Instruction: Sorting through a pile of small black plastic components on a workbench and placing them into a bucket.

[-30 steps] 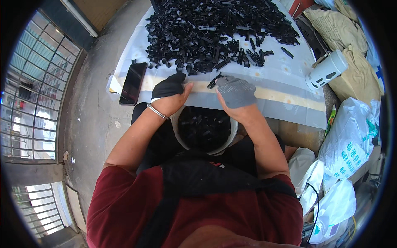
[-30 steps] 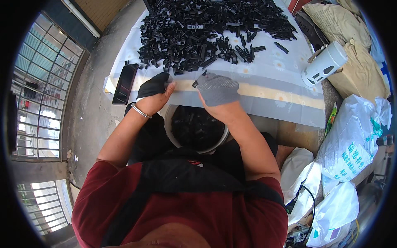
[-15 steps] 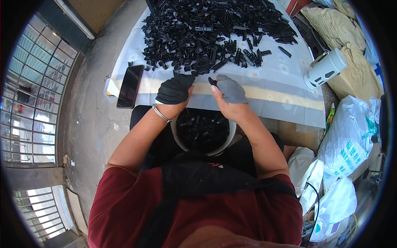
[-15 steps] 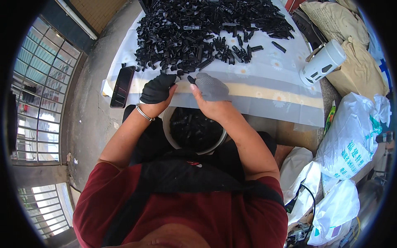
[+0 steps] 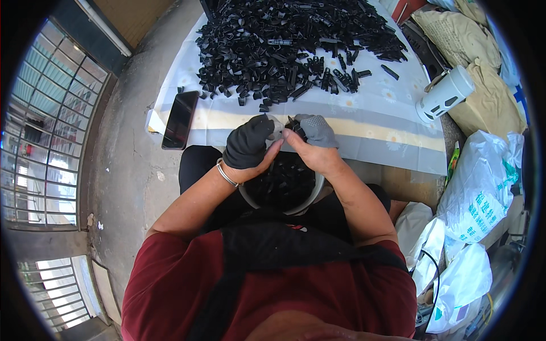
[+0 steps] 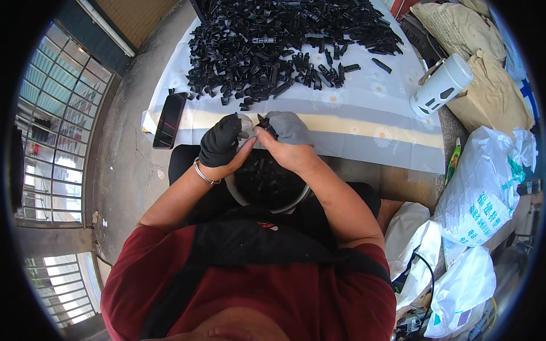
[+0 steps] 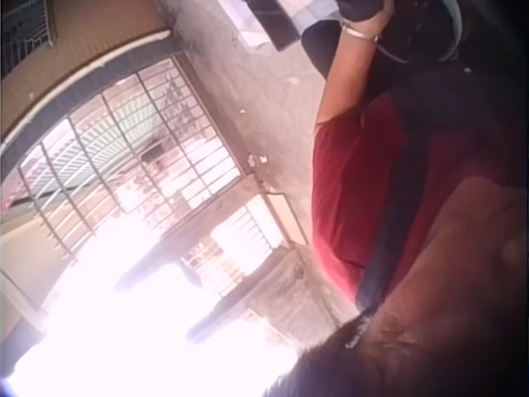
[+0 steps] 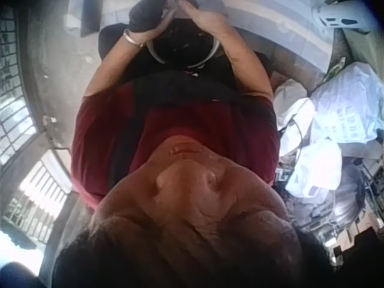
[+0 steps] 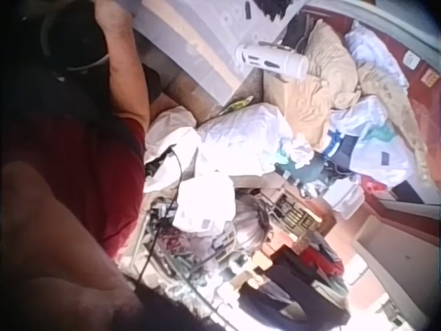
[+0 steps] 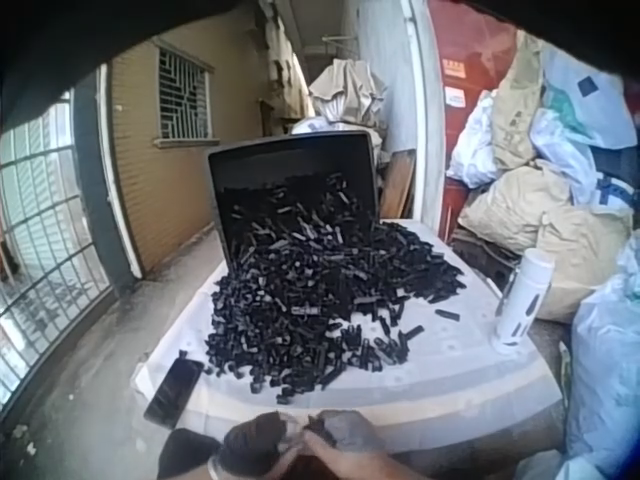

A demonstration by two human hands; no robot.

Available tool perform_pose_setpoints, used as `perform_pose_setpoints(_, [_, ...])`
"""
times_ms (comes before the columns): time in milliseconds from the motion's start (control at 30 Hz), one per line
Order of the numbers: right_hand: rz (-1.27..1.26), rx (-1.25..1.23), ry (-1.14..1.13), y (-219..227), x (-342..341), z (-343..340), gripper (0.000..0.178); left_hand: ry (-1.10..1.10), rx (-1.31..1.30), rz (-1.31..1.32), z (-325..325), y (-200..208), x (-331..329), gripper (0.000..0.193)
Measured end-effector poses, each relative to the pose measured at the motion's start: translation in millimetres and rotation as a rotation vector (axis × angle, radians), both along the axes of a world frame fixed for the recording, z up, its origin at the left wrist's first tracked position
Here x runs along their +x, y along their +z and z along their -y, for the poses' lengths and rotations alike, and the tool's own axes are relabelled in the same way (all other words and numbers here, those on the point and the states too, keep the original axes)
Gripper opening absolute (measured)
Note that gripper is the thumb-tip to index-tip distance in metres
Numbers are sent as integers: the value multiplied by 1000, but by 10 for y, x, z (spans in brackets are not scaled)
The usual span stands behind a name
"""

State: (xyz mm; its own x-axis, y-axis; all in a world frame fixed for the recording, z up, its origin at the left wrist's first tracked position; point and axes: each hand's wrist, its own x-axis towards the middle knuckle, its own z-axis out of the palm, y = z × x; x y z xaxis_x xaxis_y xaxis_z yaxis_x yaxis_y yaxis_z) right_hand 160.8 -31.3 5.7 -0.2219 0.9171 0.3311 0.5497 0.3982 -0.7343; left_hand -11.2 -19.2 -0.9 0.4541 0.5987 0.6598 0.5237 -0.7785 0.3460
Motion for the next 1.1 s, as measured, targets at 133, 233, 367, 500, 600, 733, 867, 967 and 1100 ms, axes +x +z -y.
perform_pose_setpoints(133, [-165, 127, -45, -105, -52, 55, 29, 93, -1277, 422, 36, 228, 23, 43])
perform_pose_setpoints(233, [7, 313, 20, -62, -91, 58, 28, 18, -1387, 673, 10, 53, 72, 49])
perform_pose_setpoints(367, [180, 200, 32, 70, 64, 109, 26, -26, -1192, 643, -116, -117, -65, 36])
perform_pose_setpoints(500, [290, 270, 37, 38, 113, 149, 24, 5, -897, 321, -98, 61, -69, 41])
perform_pose_setpoints(600, [450, 246, 7, 141, 76, 179, 25, 0, -932, 186, -89, 161, -78, 43])
perform_pose_setpoints(733, [456, 421, -33, 37, -8, 185, 24, -30, -803, 103, -82, 178, -19, 40])
perform_pose_setpoints(867, [378, 443, -44, -108, -127, 149, 23, 26, -698, -26, -35, 258, 14, 35])
perform_pose_setpoints(967, [307, 477, 28, -129, -175, 133, 24, 38, -662, -36, 46, 235, -9, 33])
perform_pose_setpoints(1100, [292, 190, 154, -69, -135, 86, 26, 51, -674, -132, 31, 177, -159, 34])
